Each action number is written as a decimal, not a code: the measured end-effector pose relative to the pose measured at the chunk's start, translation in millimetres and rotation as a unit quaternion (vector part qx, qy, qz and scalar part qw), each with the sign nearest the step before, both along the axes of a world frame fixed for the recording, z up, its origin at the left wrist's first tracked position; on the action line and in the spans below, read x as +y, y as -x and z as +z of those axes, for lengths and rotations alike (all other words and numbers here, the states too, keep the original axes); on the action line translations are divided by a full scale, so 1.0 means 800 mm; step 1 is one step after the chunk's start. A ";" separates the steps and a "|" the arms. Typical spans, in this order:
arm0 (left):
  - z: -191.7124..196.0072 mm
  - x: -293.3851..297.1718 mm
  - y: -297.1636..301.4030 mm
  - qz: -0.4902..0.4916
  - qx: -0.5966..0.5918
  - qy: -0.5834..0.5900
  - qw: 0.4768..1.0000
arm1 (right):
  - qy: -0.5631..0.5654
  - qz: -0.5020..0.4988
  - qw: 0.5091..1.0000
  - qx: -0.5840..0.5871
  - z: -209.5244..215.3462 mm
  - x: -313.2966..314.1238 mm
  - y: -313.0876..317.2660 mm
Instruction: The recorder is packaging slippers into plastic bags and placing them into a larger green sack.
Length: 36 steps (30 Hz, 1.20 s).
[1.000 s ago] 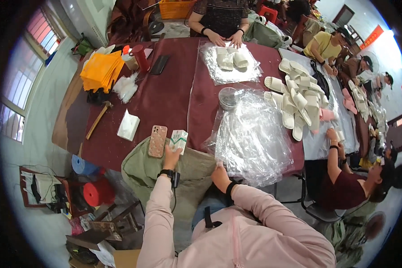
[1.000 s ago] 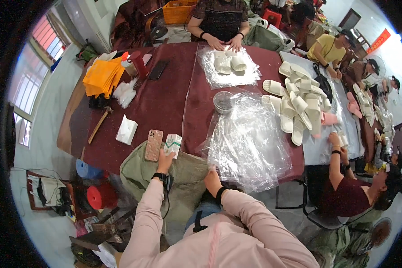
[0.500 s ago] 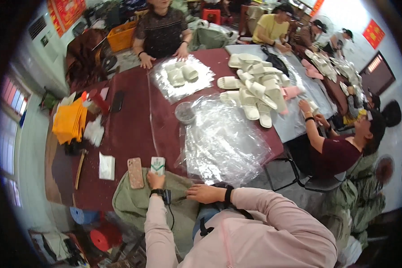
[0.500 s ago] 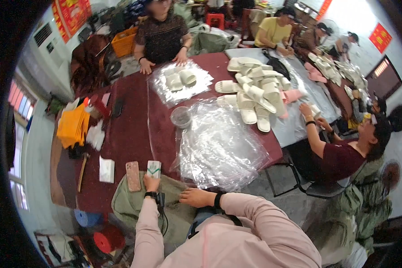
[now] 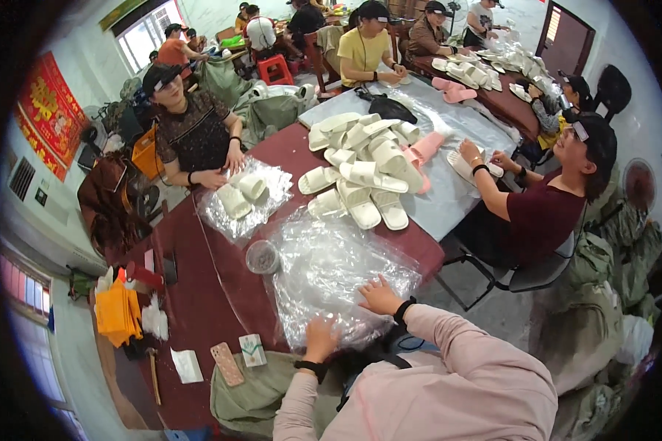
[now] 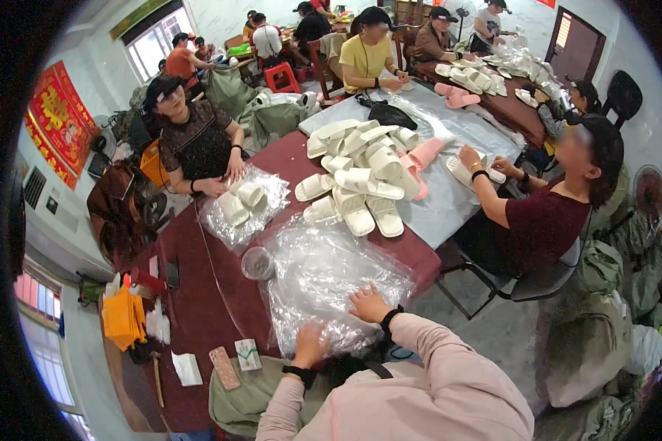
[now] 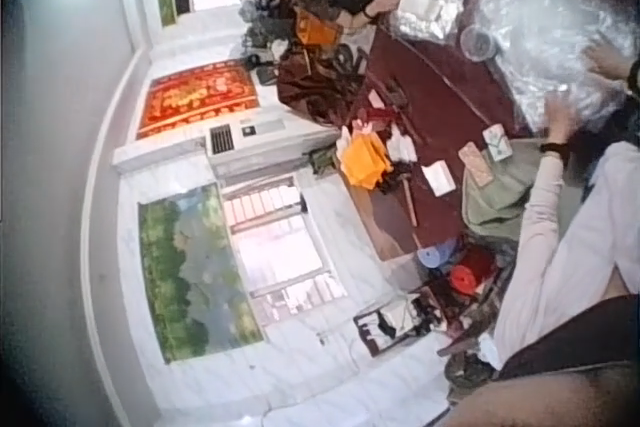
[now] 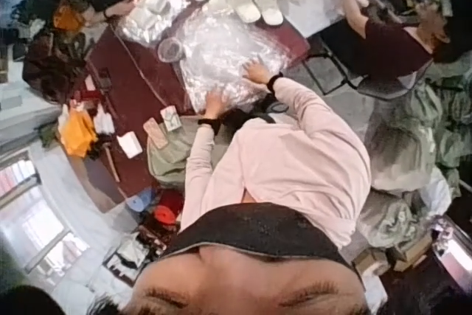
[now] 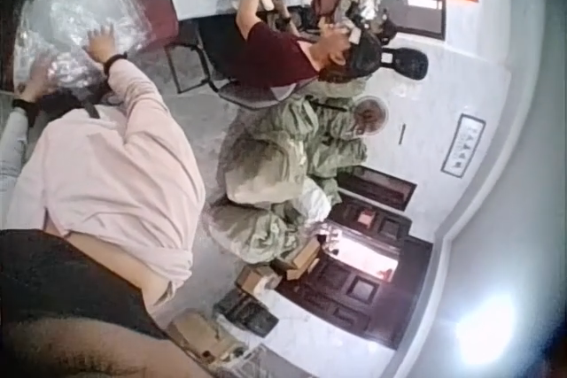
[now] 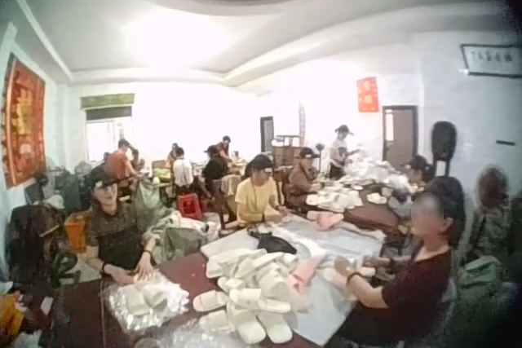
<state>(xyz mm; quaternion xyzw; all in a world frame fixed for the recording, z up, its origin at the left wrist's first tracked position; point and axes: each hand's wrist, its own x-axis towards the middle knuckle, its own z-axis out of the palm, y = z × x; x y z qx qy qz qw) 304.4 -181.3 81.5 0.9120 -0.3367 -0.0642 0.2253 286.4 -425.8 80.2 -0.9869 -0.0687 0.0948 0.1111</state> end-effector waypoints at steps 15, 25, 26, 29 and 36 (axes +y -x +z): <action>0.033 -0.208 -0.027 0.223 -0.042 -0.104 0.968 | -0.351 0.027 0.936 0.034 0.005 -0.091 -0.101; -0.035 -0.208 0.018 0.077 0.094 -0.269 0.955 | -0.573 -0.293 0.766 -0.014 0.018 -0.173 -0.246; -0.035 -0.204 0.018 0.076 0.105 -0.262 0.956 | -0.493 -0.315 0.793 -0.170 0.021 -0.180 -0.261; -0.035 -0.205 0.014 0.057 0.119 -0.253 0.958 | -0.366 -0.376 0.801 -0.287 -0.018 -0.217 -0.313; -0.042 -0.205 0.014 0.056 0.176 -0.275 0.944 | -0.385 -0.393 0.813 -0.191 -0.004 -0.217 -0.324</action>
